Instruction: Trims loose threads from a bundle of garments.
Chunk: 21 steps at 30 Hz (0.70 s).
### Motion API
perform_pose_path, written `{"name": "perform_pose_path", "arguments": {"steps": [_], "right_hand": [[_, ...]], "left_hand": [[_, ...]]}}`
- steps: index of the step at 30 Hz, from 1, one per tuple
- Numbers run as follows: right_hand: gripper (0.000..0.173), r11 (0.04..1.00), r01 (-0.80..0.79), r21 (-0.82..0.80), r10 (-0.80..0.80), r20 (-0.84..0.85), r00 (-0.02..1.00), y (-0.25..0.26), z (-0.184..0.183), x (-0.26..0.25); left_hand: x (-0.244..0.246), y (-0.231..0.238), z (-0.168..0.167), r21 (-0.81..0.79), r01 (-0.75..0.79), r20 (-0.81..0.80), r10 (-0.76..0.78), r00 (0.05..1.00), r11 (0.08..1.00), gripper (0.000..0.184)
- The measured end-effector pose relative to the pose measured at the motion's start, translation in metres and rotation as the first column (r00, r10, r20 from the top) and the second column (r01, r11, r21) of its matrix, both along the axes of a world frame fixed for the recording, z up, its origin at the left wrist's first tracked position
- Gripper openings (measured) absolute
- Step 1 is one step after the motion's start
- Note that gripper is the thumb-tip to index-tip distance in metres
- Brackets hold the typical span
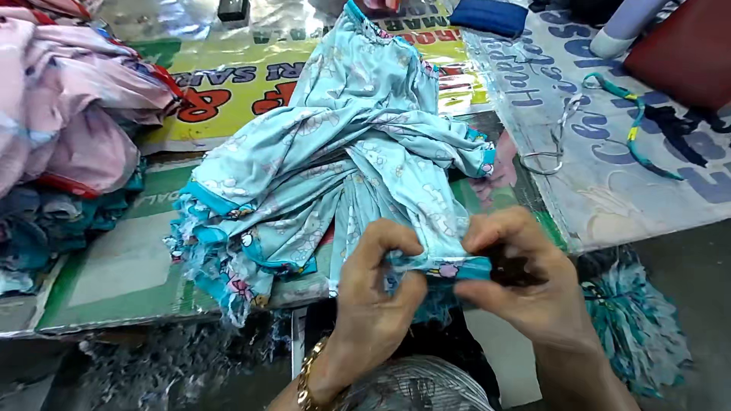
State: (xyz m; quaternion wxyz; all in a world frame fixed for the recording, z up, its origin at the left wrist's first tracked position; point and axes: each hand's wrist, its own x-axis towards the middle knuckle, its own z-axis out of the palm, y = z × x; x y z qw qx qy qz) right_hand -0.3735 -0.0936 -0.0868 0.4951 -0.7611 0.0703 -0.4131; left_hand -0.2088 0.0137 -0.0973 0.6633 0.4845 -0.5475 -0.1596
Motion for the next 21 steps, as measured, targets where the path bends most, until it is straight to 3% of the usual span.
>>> {"name": "perform_pose_path", "arguments": {"steps": [2,3,6,8,9,12,14,16,18,21], "right_hand": [[0.022,0.927,0.276,-0.254,-0.299,-0.054,0.953,0.007,0.0,-0.009],[0.019,0.889,0.325,-0.324,-0.359,-0.052,0.932,0.009,0.0,-0.014],[0.005,0.804,0.282,-0.523,-0.426,-0.178,0.887,0.019,-0.008,-0.024],[0.01,0.748,0.171,-0.642,-0.474,-0.335,0.814,0.023,-0.023,-0.026],[0.012,0.746,0.134,-0.653,-0.477,-0.382,0.792,0.023,-0.031,-0.026],[0.029,0.803,0.254,-0.54,-0.469,-0.307,0.828,0.027,-0.025,-0.031],[0.033,0.866,0.299,-0.401,-0.395,-0.18,0.901,0.032,-0.011,-0.028],[0.038,0.942,0.232,-0.244,-0.262,-0.096,0.96,0.035,-0.004,-0.015],[0.047,0.986,0.104,-0.127,-0.122,-0.142,0.982,0.033,-0.009,0.0],[0.051,0.995,0.033,-0.091,-0.055,-0.25,0.967,0.022,-0.027,0.019]], "left_hand": [[0.014,0.019,0.006,-0.083,-0.184,0.228,0.198,0.953,0.979,0.012],[0.021,0.03,0.006,-0.111,-0.217,0.347,0.243,0.906,0.97,0.011],[0.034,0.049,-0.011,-0.006,-0.205,0.677,0.155,0.719,0.979,0.007],[0.04,0.052,-0.032,0.143,-0.193,0.771,0.013,0.636,0.971,0.014],[0.042,0.055,-0.039,0.19,-0.187,0.754,-0.021,0.657,0.964,0.016],[0.04,0.065,-0.035,0.141,-0.198,0.553,0.089,0.829,0.97,0.02],[0.03,0.062,-0.025,0.066,-0.257,0.45,0.201,0.87,0.964,0.025],[0.016,0.051,-0.021,0.065,-0.315,0.475,0.248,0.844,0.947,0.034],[0.004,0.039,-0.026,0.108,-0.371,0.593,0.24,0.769,0.923,0.04],[0.001,0.031,-0.045,0.151,-0.372,0.68,0.177,0.711,0.916,0.024]]}}
